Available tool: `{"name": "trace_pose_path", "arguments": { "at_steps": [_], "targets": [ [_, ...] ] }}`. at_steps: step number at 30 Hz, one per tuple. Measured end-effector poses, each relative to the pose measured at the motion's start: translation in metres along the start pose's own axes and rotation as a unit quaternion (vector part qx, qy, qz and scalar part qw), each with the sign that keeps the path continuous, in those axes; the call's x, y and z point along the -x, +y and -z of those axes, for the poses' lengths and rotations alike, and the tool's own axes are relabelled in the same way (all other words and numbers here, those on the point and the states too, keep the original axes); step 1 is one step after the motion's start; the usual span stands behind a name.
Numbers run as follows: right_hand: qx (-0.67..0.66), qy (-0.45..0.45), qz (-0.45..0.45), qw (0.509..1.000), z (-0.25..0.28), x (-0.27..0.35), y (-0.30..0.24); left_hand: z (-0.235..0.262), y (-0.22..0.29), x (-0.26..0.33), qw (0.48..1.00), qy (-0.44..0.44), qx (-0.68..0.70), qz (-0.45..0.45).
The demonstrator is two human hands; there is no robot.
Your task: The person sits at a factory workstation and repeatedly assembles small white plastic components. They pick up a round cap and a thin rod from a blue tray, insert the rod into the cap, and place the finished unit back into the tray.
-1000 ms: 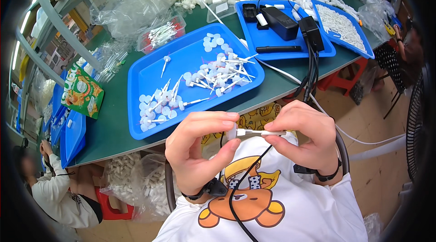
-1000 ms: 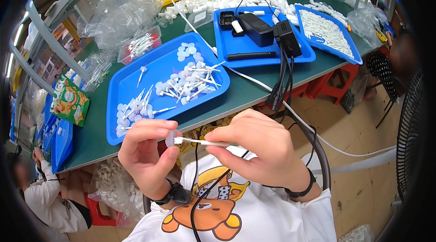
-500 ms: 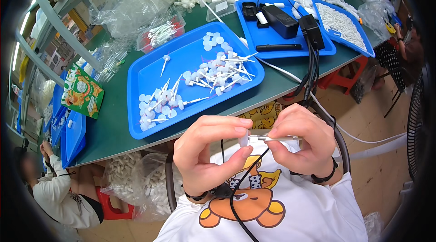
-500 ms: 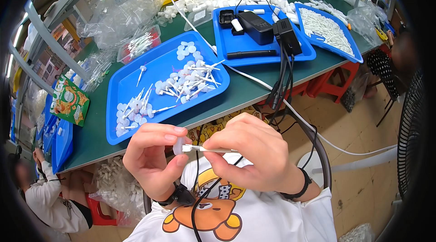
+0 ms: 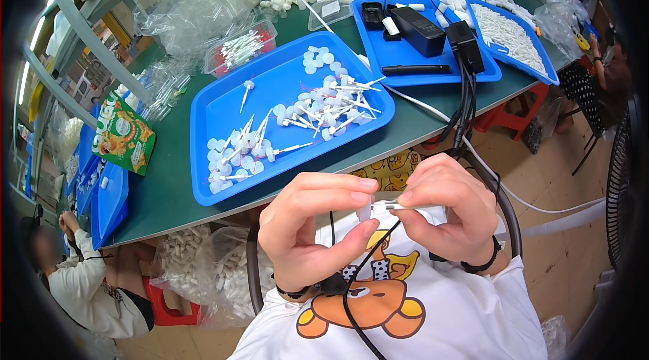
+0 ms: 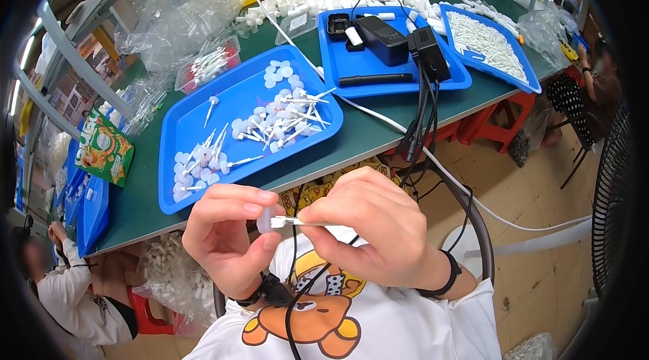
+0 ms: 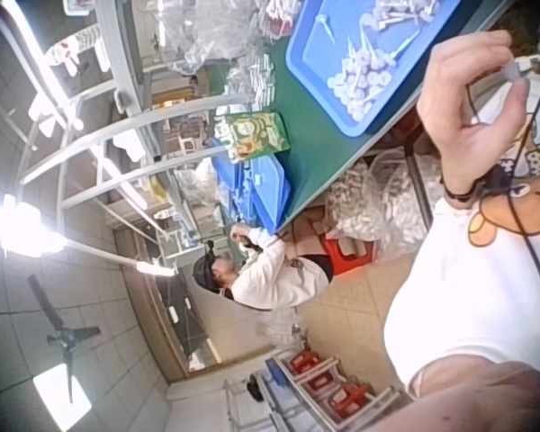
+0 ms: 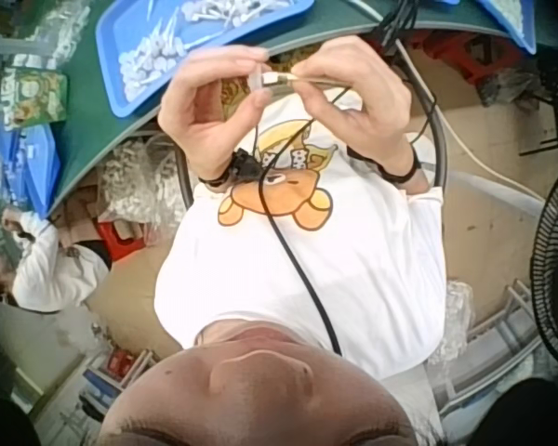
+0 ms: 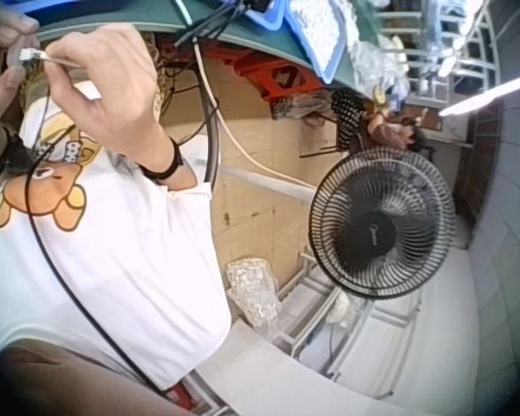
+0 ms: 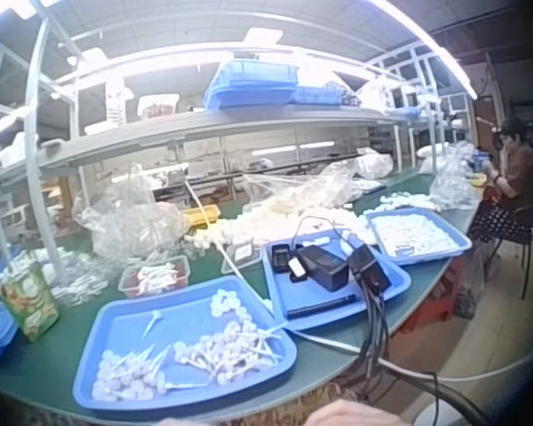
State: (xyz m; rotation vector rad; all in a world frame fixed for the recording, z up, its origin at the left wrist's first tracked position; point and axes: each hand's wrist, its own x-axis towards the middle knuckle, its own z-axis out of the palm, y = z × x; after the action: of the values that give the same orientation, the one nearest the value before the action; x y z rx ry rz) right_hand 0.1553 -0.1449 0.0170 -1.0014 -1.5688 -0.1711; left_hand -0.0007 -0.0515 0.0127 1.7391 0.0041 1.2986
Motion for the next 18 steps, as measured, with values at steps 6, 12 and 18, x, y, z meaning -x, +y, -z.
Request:
{"name": "trace_pose_path", "arguments": {
  "at_steps": [6,12,18],
  "targets": [
    [-0.006,-0.002,-0.027,1.0,0.0042,-0.0046,-0.0024,0.0048,-0.0012,0.0002,1.0,0.0,-0.007,-0.013],
    [0.006,-0.019,0.012,1.0,0.0086,-0.0048,0.0023,0.0042,-0.0003,0.0015,1.0,0.011,0.001,-0.01],
    [0.003,-0.031,-0.001,1.0,0.0095,-0.0021,0.0022,0.0001,-0.0015,0.0004,1.0,-0.01,-0.004,-0.008]
  ]
}}
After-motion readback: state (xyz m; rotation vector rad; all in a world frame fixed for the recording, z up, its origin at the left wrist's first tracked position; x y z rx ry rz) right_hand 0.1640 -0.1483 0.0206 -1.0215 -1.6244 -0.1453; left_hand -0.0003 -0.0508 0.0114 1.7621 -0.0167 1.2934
